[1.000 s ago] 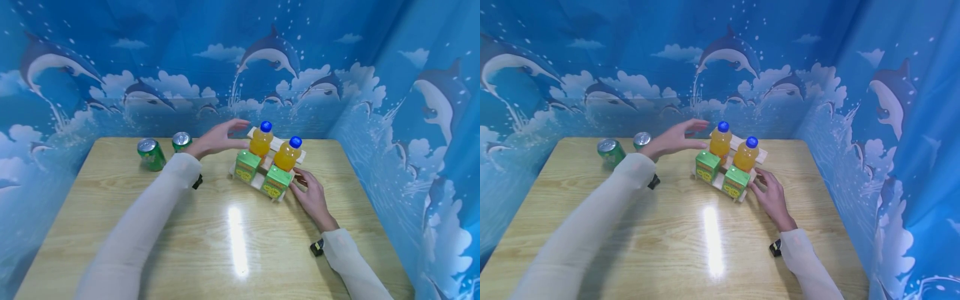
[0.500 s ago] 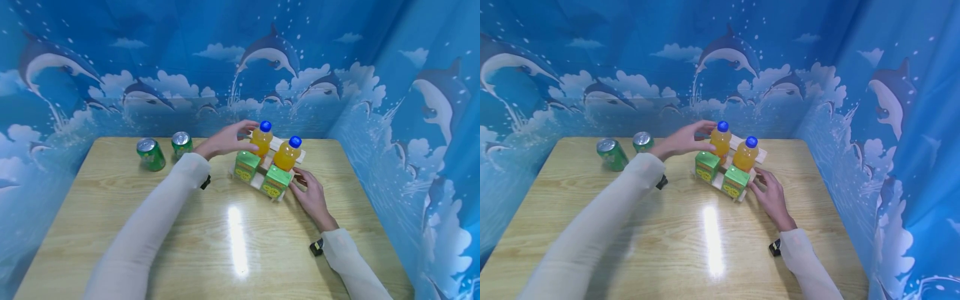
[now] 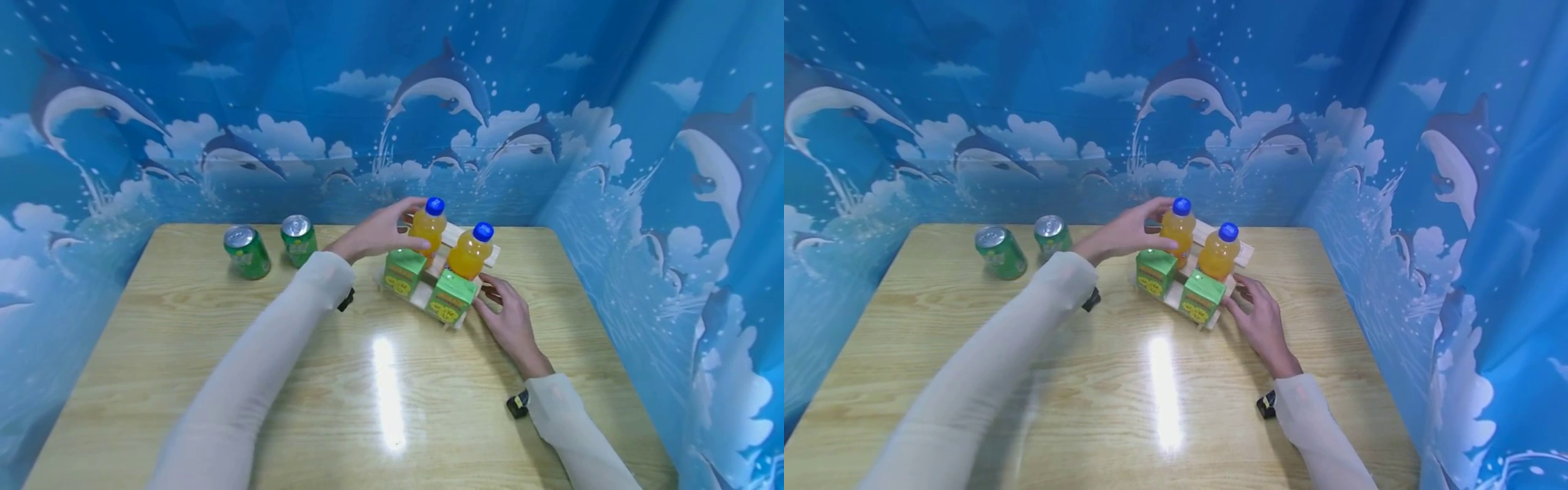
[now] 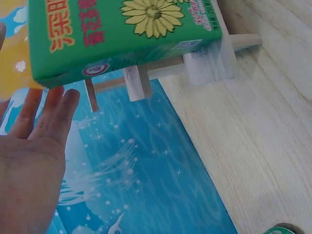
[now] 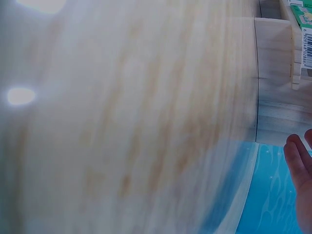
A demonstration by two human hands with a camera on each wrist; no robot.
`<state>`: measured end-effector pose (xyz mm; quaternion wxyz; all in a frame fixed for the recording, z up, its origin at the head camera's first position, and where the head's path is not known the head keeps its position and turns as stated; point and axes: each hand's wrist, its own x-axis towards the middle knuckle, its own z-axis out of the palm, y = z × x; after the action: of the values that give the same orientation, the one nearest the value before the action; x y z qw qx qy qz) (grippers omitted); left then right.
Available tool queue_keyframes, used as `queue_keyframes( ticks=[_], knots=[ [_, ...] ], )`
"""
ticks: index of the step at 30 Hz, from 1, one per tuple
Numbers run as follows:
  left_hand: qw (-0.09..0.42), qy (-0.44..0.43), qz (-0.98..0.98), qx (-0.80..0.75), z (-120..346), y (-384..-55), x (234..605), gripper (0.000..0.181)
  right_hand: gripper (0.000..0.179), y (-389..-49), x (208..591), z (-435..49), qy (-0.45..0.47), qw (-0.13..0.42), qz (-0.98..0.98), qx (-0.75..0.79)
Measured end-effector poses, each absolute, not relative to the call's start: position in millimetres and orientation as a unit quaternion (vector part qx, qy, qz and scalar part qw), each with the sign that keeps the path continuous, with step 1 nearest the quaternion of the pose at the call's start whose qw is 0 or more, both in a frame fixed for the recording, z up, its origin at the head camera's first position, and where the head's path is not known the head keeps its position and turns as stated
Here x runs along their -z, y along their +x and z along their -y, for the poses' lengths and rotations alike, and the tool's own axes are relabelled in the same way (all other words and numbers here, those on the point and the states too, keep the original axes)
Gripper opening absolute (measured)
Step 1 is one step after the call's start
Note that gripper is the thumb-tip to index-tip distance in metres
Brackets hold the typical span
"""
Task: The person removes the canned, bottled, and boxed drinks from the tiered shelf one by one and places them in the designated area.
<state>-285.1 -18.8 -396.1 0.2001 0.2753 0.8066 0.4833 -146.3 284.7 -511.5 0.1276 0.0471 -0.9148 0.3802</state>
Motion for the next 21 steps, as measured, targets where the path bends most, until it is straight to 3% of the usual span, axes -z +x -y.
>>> queue_keyframes(
  ticks=[21],
  knots=[
    [0.2,0.262,-0.816,-0.476,6.7,-288.6,399.8,0.085,0.052,-144.9,510.5,-284.3,0.048,0.128,0.915,-0.38]
  ],
)
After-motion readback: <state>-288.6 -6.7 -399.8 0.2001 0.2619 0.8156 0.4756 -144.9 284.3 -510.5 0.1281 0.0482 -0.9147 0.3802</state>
